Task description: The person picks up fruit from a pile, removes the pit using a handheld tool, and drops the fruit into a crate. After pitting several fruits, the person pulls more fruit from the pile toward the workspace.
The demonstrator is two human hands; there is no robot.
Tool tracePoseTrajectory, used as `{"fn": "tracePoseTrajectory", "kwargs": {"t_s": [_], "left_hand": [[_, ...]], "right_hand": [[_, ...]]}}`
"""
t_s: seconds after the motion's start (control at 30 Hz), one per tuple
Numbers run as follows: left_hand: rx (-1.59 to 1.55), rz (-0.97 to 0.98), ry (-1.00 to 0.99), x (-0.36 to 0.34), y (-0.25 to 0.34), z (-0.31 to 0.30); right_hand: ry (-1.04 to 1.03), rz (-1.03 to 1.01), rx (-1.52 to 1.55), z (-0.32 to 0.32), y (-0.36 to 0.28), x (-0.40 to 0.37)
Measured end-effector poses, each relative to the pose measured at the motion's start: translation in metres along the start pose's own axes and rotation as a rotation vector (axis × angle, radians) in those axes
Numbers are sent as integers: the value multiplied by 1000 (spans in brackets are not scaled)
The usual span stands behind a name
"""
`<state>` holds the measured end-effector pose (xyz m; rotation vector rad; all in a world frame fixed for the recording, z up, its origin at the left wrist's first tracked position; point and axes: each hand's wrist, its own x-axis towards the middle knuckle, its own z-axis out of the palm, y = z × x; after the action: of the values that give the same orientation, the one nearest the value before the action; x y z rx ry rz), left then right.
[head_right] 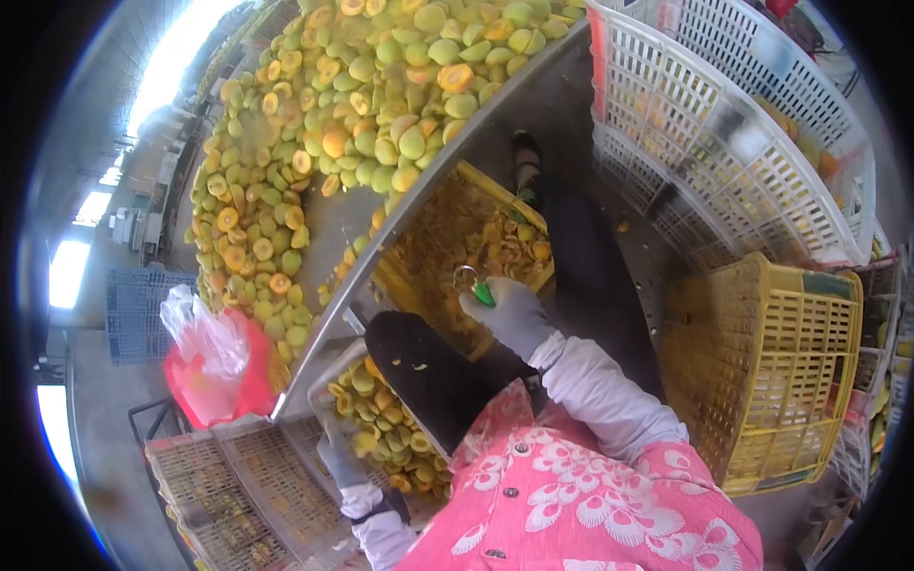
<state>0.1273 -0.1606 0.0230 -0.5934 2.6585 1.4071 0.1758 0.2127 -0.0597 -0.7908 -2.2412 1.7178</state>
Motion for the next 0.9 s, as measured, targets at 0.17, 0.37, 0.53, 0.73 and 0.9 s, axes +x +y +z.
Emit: {"fn": "tracePoseTrajectory", "kwargs": {"t_s": [0.17,0.37,0.53,0.73,0.9], "left_hand": [[36,516,-143,26,78,41],[510,1064,-297,143,228,207],[1148,1378,5,261,321,317],[1298,1366,-239,311,327,323],[972,964,-382,300,259,262]], "right_hand": [[-157,244,250,-1,-11,3],[-93,300,489,1,37,12],[-56,535,656,-2,31,28],[-152,613,688,-1,31,32],[-163,587,673,-9,20,27]]}}
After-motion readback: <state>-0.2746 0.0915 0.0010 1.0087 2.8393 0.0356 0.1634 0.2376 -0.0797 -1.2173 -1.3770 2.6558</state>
